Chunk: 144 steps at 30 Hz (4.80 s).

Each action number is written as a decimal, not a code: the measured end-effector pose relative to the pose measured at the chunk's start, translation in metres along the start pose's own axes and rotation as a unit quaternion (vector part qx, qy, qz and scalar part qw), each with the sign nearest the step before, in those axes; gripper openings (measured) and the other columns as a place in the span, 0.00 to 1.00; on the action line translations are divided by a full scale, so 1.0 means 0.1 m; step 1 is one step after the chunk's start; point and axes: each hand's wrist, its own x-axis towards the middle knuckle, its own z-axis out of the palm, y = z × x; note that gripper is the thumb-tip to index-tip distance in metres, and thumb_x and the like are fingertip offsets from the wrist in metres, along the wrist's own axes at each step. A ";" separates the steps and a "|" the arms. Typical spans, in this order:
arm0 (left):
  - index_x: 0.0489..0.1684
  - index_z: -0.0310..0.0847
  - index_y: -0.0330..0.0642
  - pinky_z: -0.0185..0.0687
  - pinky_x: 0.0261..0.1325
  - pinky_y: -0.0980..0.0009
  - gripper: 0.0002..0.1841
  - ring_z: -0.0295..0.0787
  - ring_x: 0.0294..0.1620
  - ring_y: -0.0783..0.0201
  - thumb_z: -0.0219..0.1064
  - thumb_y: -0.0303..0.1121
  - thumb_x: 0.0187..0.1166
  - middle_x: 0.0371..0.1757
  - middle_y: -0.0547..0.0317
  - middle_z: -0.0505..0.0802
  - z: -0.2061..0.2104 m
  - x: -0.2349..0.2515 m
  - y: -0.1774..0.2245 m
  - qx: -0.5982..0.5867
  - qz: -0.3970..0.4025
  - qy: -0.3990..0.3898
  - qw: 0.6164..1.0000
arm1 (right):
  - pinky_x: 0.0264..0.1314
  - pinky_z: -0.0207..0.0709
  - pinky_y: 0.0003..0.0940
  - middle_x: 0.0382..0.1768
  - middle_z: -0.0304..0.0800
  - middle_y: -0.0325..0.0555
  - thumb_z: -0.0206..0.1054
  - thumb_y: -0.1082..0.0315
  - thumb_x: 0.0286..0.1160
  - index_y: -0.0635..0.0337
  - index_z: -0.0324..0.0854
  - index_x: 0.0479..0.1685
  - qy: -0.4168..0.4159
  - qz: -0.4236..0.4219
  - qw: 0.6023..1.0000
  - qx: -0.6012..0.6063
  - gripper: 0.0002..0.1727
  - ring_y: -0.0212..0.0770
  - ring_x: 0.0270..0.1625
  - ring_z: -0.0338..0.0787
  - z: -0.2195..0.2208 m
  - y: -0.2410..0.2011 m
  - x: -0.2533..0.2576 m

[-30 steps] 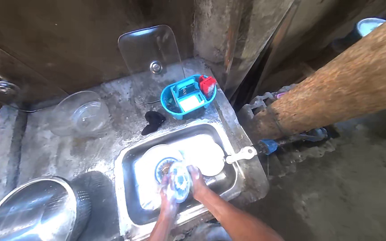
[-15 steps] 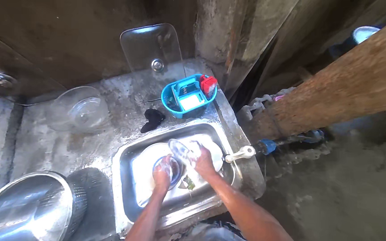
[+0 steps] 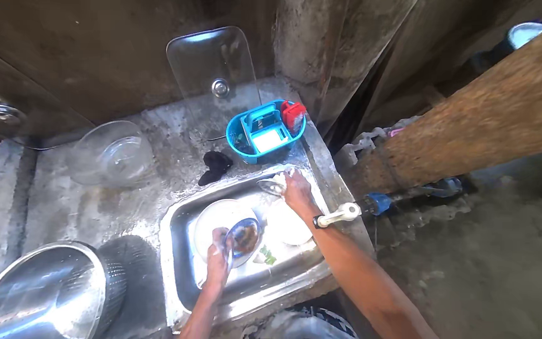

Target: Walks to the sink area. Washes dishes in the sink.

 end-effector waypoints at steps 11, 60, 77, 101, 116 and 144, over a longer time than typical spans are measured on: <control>0.75 0.75 0.31 0.85 0.67 0.66 0.21 0.89 0.60 0.65 0.51 0.34 0.93 0.63 0.45 0.89 0.11 -0.09 0.49 -0.282 -0.145 0.140 0.938 | 0.88 0.65 0.52 0.84 0.72 0.60 0.59 0.55 0.85 0.59 0.70 0.86 -0.070 -0.096 0.971 0.206 0.32 0.57 0.87 0.71 0.70 -0.93 -0.91; 0.65 0.78 0.21 0.78 0.74 0.52 0.20 0.88 0.64 0.44 0.67 0.30 0.82 0.61 0.28 0.88 -0.06 -0.14 0.07 -0.047 -0.041 0.224 0.973 | 0.73 0.79 0.51 0.57 0.93 0.63 0.65 0.59 0.84 0.70 0.86 0.62 -0.130 -0.008 0.945 0.300 0.22 0.55 0.63 0.92 0.96 -0.65 -1.24; 0.64 0.79 0.25 0.84 0.63 0.71 0.17 0.88 0.52 0.71 0.54 0.30 0.90 0.53 0.44 0.91 0.29 -0.10 0.56 -0.206 -0.042 0.120 0.970 | 0.33 0.86 0.39 0.31 0.91 0.43 0.65 0.58 0.80 0.53 0.89 0.37 0.054 -0.258 0.961 0.087 0.11 0.41 0.32 0.92 -0.80 -0.55 -1.85; 0.60 0.84 0.30 0.79 0.69 0.52 0.18 0.90 0.58 0.52 0.54 0.35 0.92 0.52 0.39 0.93 0.99 0.04 1.42 -0.162 -0.029 -0.051 0.985 | 0.73 0.79 0.43 0.63 0.85 0.67 0.61 0.66 0.84 0.74 0.81 0.65 0.102 0.131 0.958 0.233 0.20 0.53 0.66 0.87 -0.73 0.45 -1.68; 0.80 0.75 0.40 0.62 0.89 0.53 0.23 0.75 0.83 0.47 0.55 0.29 0.86 0.77 0.45 0.85 1.13 -0.13 1.74 0.215 0.120 -0.176 0.953 | 0.75 0.75 0.40 0.69 0.82 0.63 0.55 0.70 0.90 0.71 0.70 0.77 0.014 0.309 0.798 0.518 0.21 0.46 0.70 0.82 0.18 0.35 -1.00; 0.48 0.94 0.40 0.94 0.52 0.57 0.12 0.98 0.48 0.57 0.72 0.29 0.68 0.47 0.54 0.98 0.66 -0.02 0.92 0.027 0.386 -0.054 0.921 | 0.45 0.86 0.38 0.32 0.91 0.46 0.46 0.55 0.95 0.64 0.81 0.38 -0.071 0.223 0.684 0.691 0.25 0.40 0.37 0.91 0.14 0.29 -0.56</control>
